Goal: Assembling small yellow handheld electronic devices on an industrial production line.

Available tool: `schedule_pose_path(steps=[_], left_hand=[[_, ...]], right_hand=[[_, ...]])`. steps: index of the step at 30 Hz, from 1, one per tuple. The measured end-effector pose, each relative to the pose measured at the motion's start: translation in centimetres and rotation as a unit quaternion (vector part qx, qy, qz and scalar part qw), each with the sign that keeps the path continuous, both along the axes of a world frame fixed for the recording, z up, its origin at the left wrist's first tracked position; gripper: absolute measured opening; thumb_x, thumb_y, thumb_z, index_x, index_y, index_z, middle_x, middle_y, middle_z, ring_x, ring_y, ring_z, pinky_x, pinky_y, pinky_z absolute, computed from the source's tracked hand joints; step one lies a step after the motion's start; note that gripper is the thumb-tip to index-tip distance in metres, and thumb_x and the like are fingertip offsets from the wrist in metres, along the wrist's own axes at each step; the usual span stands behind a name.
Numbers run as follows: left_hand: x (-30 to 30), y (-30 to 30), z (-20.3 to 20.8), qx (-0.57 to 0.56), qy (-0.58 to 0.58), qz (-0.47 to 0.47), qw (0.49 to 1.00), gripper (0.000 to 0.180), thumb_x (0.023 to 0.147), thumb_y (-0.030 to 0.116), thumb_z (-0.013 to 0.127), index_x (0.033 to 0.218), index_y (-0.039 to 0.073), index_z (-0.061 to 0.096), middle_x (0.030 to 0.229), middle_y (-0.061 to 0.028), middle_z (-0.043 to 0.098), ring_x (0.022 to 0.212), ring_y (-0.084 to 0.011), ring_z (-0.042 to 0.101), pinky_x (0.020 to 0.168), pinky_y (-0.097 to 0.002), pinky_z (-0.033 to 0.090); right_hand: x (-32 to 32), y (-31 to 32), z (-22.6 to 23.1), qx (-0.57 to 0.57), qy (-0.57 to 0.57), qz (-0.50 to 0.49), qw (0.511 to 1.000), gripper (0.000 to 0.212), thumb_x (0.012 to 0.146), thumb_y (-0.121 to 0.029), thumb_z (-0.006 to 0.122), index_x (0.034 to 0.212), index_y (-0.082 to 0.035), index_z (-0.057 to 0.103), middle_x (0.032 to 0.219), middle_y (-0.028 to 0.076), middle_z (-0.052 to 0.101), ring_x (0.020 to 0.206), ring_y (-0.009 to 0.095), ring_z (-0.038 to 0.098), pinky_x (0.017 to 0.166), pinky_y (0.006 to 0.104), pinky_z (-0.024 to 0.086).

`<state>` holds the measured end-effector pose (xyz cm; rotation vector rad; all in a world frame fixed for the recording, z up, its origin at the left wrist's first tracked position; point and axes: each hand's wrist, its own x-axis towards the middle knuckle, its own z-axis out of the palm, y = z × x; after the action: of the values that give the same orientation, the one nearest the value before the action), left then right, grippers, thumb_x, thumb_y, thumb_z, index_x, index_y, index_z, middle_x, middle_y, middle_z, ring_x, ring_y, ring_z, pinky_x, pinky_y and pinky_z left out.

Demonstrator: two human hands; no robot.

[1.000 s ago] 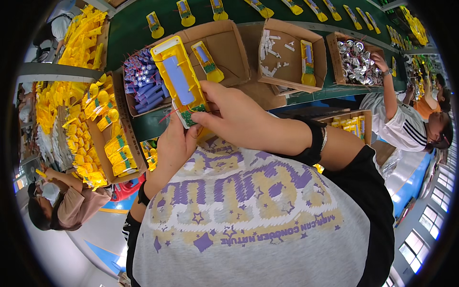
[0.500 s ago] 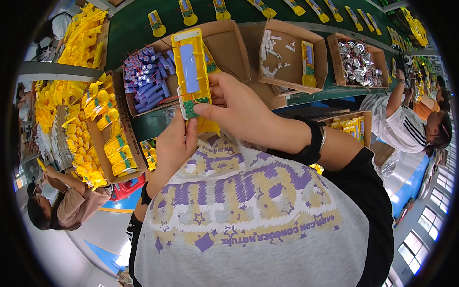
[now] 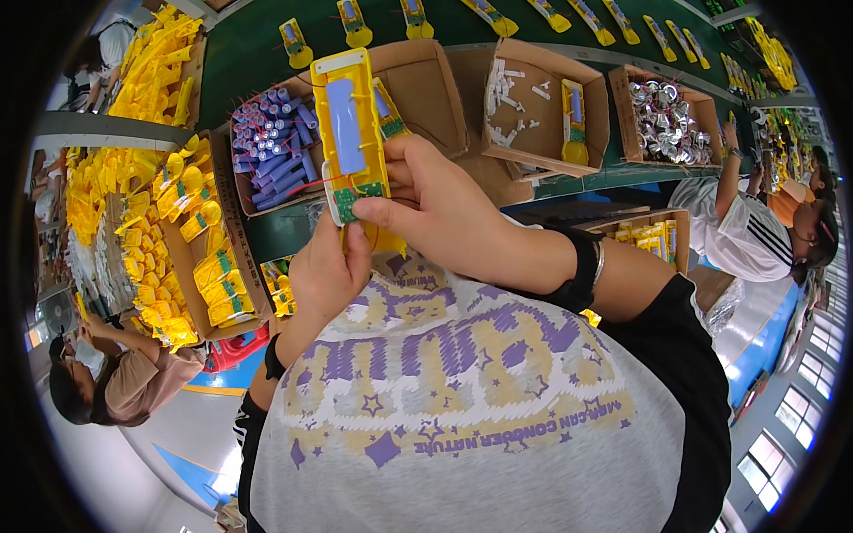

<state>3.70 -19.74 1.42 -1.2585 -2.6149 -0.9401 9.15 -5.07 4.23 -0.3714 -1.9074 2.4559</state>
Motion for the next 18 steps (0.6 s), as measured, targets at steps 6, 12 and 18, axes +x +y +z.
schedule_pose_path(steps=[6, 12, 18], left_hand=[[0.0, 0.3, -0.2, 0.011, 0.028, 0.005, 1.000, 0.030, 0.078, 0.015, 0.054, 0.105, 0.003, 0.050, 0.071, -0.0119, 0.059, 0.049, -0.0251, 0.057, 0.042, -0.0333, 0.045], [-0.5, 0.5, 1.6, -0.035, 0.005, 0.016, 0.999, 0.031, 0.076, 0.015, 0.057, 0.103, 0.001, 0.051, 0.073, -0.0115, 0.059, 0.053, -0.0228, 0.057, 0.047, -0.0316, 0.046], [-2.4, 0.2, 4.7, 0.116, 0.235, -0.077, 0.962, 0.033, 0.070, 0.006, 0.062, 0.101, -0.004, 0.053, 0.090, -0.0157, 0.057, 0.069, -0.0254, 0.057, 0.058, -0.0297, 0.047]], right_hand=[[0.0, 0.1, -0.1, 0.015, 0.008, 0.004, 1.000, 0.034, 0.084, -0.004, 0.051, 0.110, 0.002, 0.031, 0.108, 0.013, 0.050, 0.100, 0.015, 0.050, 0.085, 0.0277, 0.041], [-0.4, 0.4, 0.4, -0.006, -0.001, -0.002, 1.000, 0.037, 0.083, -0.007, 0.054, 0.109, 0.004, 0.031, 0.109, 0.014, 0.048, 0.099, 0.017, 0.051, 0.086, 0.0286, 0.041], [-1.1, 1.2, 0.7, -0.244, 0.087, 0.071, 0.963, 0.057, 0.080, -0.024, 0.058, 0.126, -0.007, 0.028, 0.122, 0.012, 0.041, 0.111, 0.021, 0.043, 0.092, 0.0361, 0.037]])
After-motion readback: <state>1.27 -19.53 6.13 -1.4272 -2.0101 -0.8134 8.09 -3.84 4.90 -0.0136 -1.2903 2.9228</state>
